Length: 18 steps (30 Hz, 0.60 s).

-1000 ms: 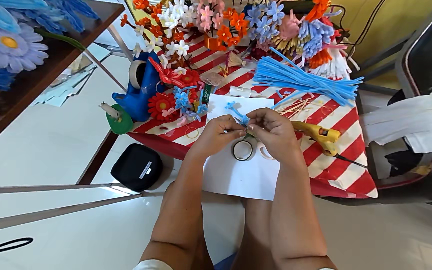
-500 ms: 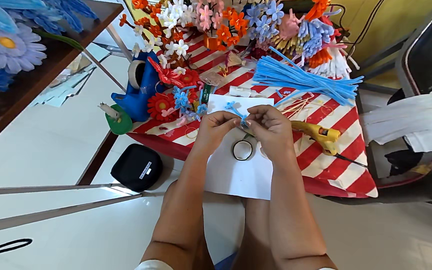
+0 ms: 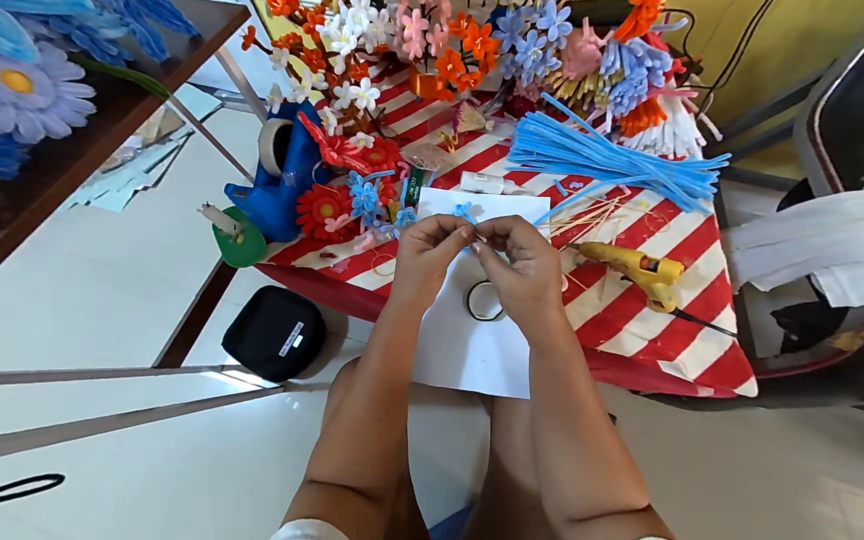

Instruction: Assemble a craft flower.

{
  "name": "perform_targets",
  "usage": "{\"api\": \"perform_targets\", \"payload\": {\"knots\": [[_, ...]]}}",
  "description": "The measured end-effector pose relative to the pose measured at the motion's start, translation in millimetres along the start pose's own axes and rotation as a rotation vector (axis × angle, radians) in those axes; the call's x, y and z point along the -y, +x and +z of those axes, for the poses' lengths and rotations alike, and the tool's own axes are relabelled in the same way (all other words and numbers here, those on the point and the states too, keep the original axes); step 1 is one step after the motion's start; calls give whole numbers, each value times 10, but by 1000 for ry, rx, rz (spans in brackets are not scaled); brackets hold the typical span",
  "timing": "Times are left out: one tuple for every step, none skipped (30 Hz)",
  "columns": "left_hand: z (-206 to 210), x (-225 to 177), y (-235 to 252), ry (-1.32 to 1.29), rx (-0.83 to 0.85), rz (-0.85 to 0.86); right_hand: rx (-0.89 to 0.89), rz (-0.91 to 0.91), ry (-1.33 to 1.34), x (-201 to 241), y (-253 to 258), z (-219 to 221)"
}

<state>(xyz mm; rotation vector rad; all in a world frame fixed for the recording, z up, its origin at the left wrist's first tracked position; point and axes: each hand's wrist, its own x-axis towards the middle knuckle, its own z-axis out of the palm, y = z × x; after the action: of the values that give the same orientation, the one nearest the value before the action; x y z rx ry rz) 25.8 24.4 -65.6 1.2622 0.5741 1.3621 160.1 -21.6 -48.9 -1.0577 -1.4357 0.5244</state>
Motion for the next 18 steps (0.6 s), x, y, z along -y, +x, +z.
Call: {"api": "perform_targets", "payload": {"knots": [[5,-1,-4,-1,-2,-5,-18,-21,-11,-4,-3,11],[9,2,-7,-5,-3,-10,-39,-43,-18,-11,-4,17],[13,8,-8,-13,-2,-14,-58,-61,-20,-16,-2,20],[18,13,-9,-22,2,-18,-71,-66,-14,-15,2,17],[21,16,-10,-32,8,-23,-77,-55,-4,-7,3,9],[20,18,-11,-38,16,-28,-77,-35,8,4,4,-5],[13,17,-9,-39,25,-29,-75,-8,20,15,6,-21],[-4,14,-4,-31,32,-20,-70,21,28,28,9,-39],[-28,11,4,-8,36,6,-68,44,41,36,11,-58],[-63,6,15,47,53,50,-65,67,56,45,13,-82],[-108,-2,29,128,93,118,-61,88,73,52,16,-106],[-148,-10,44,206,140,196,-52,108,88,57,20,-130],[-178,-19,53,283,184,274,-44,125,106,60,24,-150],[-191,-29,56,349,219,342,-35,140,120,63,27,-166],[-190,-40,57,409,244,404,-27,149,128,65,28,-178],[-178,-46,56,462,259,458,-19,152,134,62,28,-187],[-164,-46,56,512,270,500,-12,160,135,63,27,-193],[-149,-44,55,552,271,528,-4,172,136,67,27,-198]]}}
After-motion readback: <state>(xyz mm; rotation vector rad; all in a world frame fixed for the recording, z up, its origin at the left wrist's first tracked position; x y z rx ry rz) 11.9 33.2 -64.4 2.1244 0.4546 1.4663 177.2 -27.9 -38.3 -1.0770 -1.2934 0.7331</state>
